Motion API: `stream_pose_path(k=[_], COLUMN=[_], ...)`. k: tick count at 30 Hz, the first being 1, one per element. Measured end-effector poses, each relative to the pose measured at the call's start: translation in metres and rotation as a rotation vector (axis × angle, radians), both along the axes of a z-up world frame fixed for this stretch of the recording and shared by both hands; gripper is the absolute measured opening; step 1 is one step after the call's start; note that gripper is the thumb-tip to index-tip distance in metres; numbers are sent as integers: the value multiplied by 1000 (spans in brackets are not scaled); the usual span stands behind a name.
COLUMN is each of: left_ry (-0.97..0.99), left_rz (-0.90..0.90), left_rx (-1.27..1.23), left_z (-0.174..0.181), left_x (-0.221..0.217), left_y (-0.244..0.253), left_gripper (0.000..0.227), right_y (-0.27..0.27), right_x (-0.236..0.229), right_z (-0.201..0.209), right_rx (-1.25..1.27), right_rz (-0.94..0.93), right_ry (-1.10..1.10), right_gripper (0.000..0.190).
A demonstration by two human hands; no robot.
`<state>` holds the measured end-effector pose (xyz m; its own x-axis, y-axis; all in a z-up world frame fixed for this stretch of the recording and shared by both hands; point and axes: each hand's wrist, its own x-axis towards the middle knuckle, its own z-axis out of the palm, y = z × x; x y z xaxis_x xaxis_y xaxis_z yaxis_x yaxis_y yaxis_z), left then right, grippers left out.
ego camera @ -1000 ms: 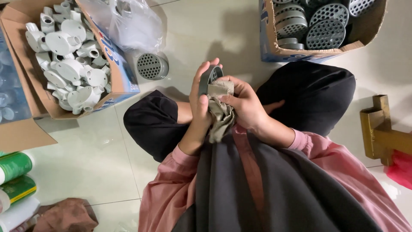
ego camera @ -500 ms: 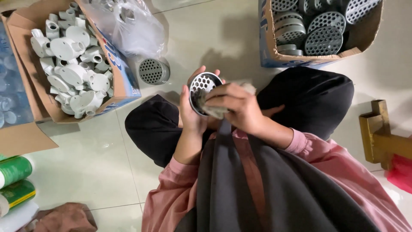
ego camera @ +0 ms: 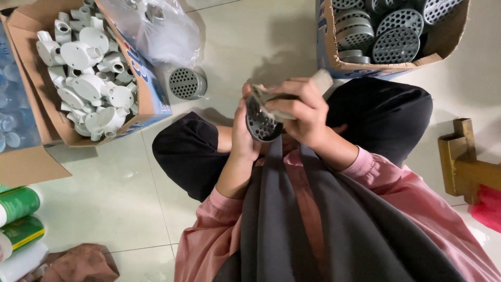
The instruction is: The person sits on the floor and wipes multiple small gray perforated cylindrical parts with a cloth. They pick up each part from a cardboard box, wipe it thoroughly, and place it on the floor beside them. The task continues with repeated handling of similar parts.
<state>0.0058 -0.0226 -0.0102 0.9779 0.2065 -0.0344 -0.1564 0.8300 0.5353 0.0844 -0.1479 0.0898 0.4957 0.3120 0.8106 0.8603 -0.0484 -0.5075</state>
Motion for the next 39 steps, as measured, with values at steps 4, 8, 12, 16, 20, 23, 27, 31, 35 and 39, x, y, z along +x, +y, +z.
stream_pose_path(k=[4,8,12,16,20,23,27,31,35,39], left_ry=[95,134,-39,-178,-389,-363,-212,159,662,895], left_rz=[116,253,460,550,519,515,552,515,426,377], left_rx=[29,569,844,1167,1284,1502,1732,1804,1869,1945], left_z=[33,32,34,11,7,0,-27,-52,-113,-134], left_x=[-4,-9,-4,4,7,6,5,1,19,44], left_y=[-7,1,5,18,25,46,111,185,228,232], left_gripper=[46,46,62,78,71,66,74,73,78,88], right_y=[20,10,-4,-23,-28,-21,-13,15,48,65], right_x=[-3,-4,-21,-27,-24,-22,-13,2,5,5], right_z=[-18,-24,-28,-68,-102,-105,-95,-134,-178,-242], right_rx=[-85,-281,-528,-424,149,189,30,68,-217,-154], right_rz=[174,99,303,491,314,392,306,152,-168,-175], right_ry=[74,276,765,1069,1607,1701,1777,1890,1981,2138], right_gripper=[33,45,44,27,34,31,26,32,46,46])
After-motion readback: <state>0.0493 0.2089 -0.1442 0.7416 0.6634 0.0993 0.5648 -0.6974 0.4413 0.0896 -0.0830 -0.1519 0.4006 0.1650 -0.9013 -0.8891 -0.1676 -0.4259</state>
